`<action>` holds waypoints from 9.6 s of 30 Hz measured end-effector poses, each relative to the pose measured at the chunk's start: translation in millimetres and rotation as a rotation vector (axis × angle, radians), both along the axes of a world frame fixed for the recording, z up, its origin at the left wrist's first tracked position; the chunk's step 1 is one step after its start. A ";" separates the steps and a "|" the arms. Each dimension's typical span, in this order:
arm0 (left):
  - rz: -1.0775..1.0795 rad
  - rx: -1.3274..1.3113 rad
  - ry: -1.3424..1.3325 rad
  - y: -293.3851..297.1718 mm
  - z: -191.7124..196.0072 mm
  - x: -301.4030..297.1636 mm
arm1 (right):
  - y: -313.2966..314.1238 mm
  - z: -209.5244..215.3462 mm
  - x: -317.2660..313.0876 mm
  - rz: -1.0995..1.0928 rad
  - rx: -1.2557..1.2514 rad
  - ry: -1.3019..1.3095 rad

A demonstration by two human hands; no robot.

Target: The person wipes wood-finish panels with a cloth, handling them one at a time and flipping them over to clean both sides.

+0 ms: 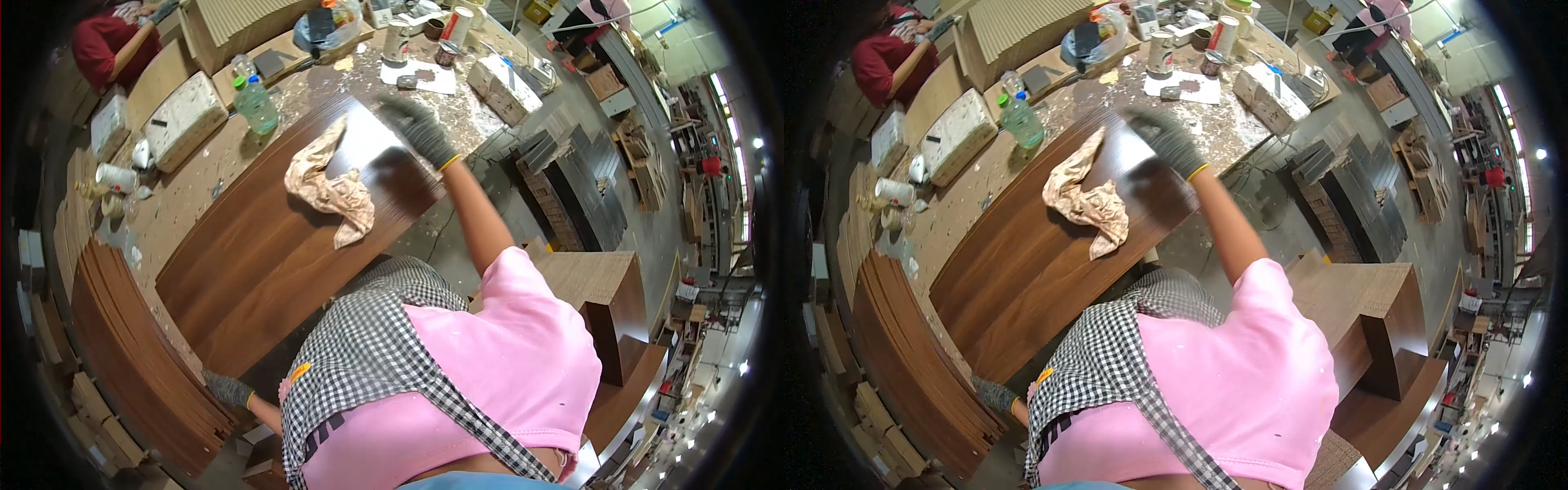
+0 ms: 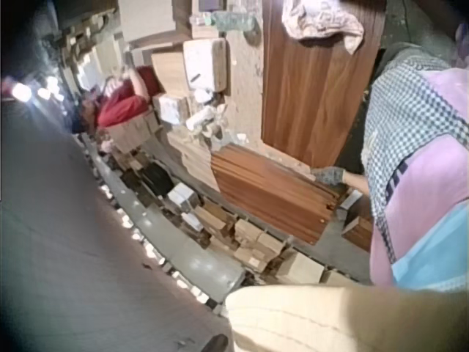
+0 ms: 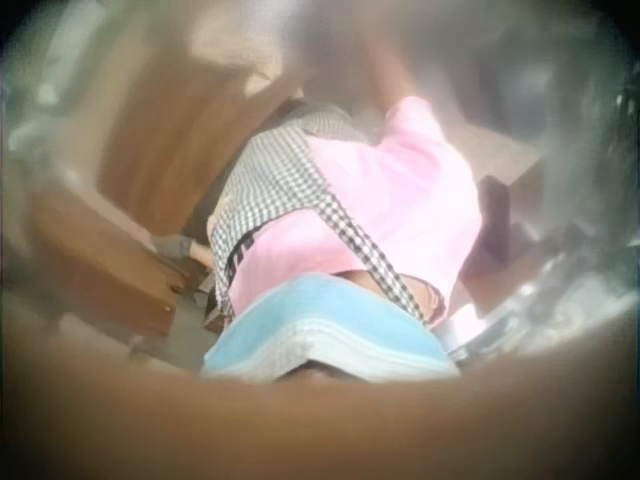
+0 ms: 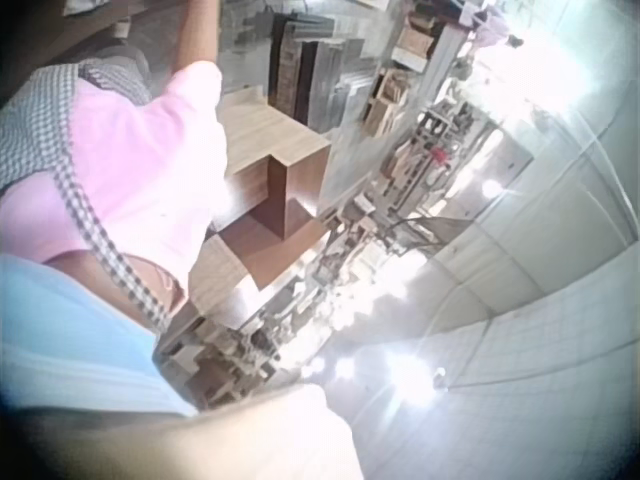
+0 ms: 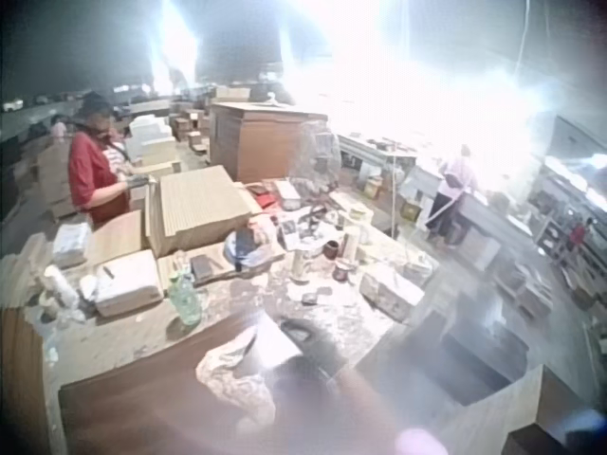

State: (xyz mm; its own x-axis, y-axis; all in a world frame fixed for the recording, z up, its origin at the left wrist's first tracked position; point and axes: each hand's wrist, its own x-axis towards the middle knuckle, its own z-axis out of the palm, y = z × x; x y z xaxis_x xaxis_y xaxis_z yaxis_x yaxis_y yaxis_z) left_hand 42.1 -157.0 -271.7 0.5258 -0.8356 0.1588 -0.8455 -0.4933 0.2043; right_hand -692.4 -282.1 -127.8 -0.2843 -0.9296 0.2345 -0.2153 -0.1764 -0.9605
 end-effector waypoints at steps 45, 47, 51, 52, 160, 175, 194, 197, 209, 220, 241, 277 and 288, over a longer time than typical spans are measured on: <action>0.122 -0.086 0.200 -4.7 36.8 -1.6 | 5.3 -49.2 -379.9 -0.742 0.958 1.599; 0.118 -0.155 0.333 4.7 40.7 2.2 | -1.2 -50.7 -377.0 -0.715 0.952 1.631; 0.272 -0.087 0.437 -11.2 58.3 -21.7 | 5.9 -46.9 -377.6 -0.701 0.953 1.684; 0.281 -0.079 0.440 -8.7 55.3 -18.6 | 4.7 -46.9 -376.8 -0.692 0.945 1.702; -0.146 -0.154 0.142 -74.4 76.5 -121.7 | -104.9 -77.1 341.8 0.228 0.153 0.805; -0.135 -0.133 0.172 -71.4 74.2 -115.3 | -114.2 -81.7 297.4 0.002 0.239 0.904; -0.126 -0.171 0.058 -74.0 71.2 -109.9 | -121.0 -73.9 248.7 -0.211 0.443 0.887; -0.119 -0.179 0.098 -77.9 78.9 -115.9 | -140.9 -91.7 336.7 0.012 0.201 0.947; -0.201 -0.585 0.236 -84.4 54.1 -104.1 | -99.6 -80.8 552.1 0.566 -0.110 0.522; -0.250 -0.485 0.280 -71.0 71.6 -105.2 | -80.4 -49.9 78.5 -0.506 0.028 0.052; -1.076 -0.122 0.289 -69.9 98.6 -313.9 | -95.6 -72.4 32.2 -0.311 0.370 0.908; -0.048 -0.080 0.354 -20.3 36.7 -43.6 | -134.2 -70.1 309.8 0.415 -0.157 1.170; -0.081 -0.368 0.449 -15.9 46.4 -48.7 | -82.0 -19.8 -34.2 -0.323 0.248 0.677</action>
